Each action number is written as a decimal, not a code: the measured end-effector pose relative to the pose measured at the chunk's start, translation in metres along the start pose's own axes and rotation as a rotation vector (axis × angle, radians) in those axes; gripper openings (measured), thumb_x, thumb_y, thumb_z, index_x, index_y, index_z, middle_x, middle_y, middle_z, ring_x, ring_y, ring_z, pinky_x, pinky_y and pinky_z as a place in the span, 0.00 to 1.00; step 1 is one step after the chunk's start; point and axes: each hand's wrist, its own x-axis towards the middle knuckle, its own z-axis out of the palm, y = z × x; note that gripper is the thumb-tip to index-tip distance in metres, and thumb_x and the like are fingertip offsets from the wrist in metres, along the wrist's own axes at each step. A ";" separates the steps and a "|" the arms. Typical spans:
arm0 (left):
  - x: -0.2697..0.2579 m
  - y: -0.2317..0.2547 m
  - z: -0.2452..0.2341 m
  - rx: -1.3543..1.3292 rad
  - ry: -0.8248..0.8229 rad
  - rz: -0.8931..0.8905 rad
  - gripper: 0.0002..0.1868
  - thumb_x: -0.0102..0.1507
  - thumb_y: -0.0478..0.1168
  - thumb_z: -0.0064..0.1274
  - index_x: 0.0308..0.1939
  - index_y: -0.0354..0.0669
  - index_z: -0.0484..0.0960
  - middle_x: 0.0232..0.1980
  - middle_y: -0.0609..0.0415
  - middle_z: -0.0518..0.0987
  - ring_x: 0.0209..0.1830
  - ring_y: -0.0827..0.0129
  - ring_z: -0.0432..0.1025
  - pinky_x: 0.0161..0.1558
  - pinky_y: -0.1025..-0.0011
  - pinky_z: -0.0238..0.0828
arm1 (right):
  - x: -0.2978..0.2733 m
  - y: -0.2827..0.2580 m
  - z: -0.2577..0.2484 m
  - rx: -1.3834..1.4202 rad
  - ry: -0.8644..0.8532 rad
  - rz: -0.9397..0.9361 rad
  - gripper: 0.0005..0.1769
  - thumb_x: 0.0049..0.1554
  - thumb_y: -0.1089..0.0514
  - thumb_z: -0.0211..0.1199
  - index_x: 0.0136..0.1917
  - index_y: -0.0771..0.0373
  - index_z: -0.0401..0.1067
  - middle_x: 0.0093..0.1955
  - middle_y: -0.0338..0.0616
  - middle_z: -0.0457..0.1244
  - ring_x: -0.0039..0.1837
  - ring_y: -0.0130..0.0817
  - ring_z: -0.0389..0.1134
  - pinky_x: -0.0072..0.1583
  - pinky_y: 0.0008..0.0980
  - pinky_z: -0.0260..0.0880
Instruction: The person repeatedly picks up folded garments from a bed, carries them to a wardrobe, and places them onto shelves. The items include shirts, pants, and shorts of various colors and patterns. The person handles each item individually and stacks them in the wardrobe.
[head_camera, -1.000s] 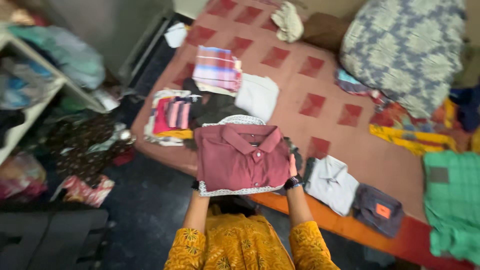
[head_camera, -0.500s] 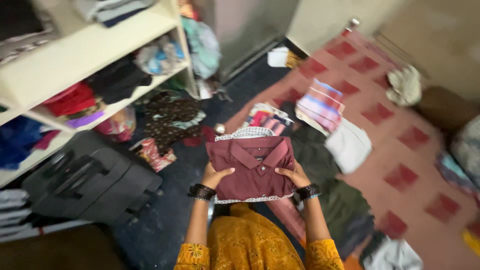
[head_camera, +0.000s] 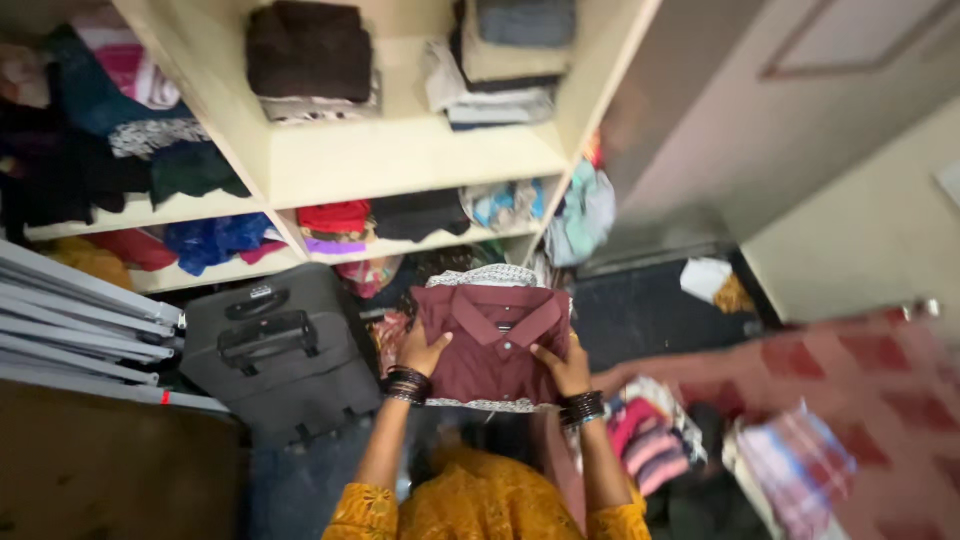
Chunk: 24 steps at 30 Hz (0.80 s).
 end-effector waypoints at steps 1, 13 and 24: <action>0.016 0.000 -0.006 0.026 -0.058 -0.124 0.53 0.55 0.59 0.65 0.74 0.34 0.58 0.66 0.26 0.71 0.67 0.35 0.63 0.67 0.50 0.55 | 0.020 -0.004 0.008 0.019 -0.012 -0.039 0.36 0.50 0.55 0.74 0.68 0.65 0.67 0.60 0.50 0.70 0.63 0.36 0.71 0.63 0.35 0.68; 0.135 -0.052 -0.080 -0.166 0.056 -0.354 0.59 0.46 0.48 0.74 0.74 0.34 0.57 0.69 0.33 0.71 0.68 0.45 0.68 0.66 0.59 0.66 | 0.188 -0.025 0.143 0.101 -0.245 -0.082 0.33 0.51 0.57 0.73 0.67 0.68 0.68 0.62 0.49 0.69 0.64 0.37 0.70 0.65 0.35 0.67; 0.299 -0.062 -0.169 -0.148 -0.026 -0.318 0.81 0.39 0.36 0.77 0.81 0.51 0.30 0.73 0.33 0.63 0.71 0.41 0.63 0.68 0.59 0.64 | 0.348 -0.069 0.270 0.359 -0.325 -0.119 0.34 0.51 0.62 0.72 0.68 0.68 0.65 0.63 0.49 0.68 0.64 0.37 0.68 0.66 0.36 0.68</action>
